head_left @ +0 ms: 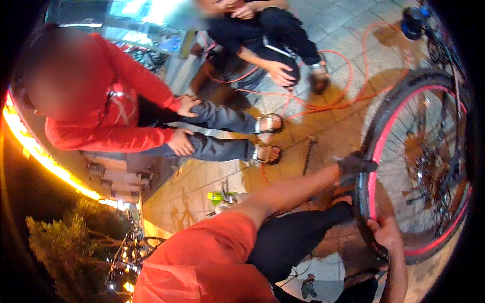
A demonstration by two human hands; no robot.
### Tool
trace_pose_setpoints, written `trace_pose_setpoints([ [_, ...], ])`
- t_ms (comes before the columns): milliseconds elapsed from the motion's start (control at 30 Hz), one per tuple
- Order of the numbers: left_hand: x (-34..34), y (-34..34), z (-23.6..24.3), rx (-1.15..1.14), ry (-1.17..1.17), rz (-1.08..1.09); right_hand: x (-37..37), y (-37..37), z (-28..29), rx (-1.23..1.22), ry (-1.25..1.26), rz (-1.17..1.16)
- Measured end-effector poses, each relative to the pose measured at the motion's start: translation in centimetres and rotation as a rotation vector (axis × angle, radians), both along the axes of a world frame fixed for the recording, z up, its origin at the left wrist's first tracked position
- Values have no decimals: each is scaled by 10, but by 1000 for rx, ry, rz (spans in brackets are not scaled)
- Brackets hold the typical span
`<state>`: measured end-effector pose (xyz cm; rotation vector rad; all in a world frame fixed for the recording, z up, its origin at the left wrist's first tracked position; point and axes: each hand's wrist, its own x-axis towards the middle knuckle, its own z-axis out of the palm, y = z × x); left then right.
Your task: The person sits on the floor and works on a bicycle wheel, using a tool to adjust the tire and rim. They then stand up, move to another bicycle, and use a wrench to tighten the disc brake rotor bolts on the rear wheel.
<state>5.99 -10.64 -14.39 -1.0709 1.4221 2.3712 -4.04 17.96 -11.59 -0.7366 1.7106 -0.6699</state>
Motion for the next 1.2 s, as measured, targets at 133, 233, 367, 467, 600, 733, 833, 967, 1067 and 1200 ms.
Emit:
trace_pose_setpoints([
  [133,-14,10,47,-88,29,60,6,-7,2,-13,99,-13],
  [233,-14,0,56,-78,50,53,24,-23,5,-61,213,-81],
  [367,-15,-10,42,-181,-84,69,39,-36,15,-57,366,-69],
  [467,-18,3,54,-207,-3,236,43,-45,5,-41,389,-92],
  [600,3,33,23,-532,-75,185,39,-70,11,-230,423,-170],
  [733,-19,22,35,-453,-120,158,26,-90,27,6,230,-184],
  [833,-30,-2,51,-630,-212,8,25,-101,39,-50,236,-172],
  [967,-26,-8,42,-256,-88,236,20,-109,26,-229,262,-206],
  [1067,9,11,24,-67,143,238,5,-121,27,-358,307,-267],
  [1200,68,49,6,94,187,-136,-16,-138,38,-148,205,-290],
])
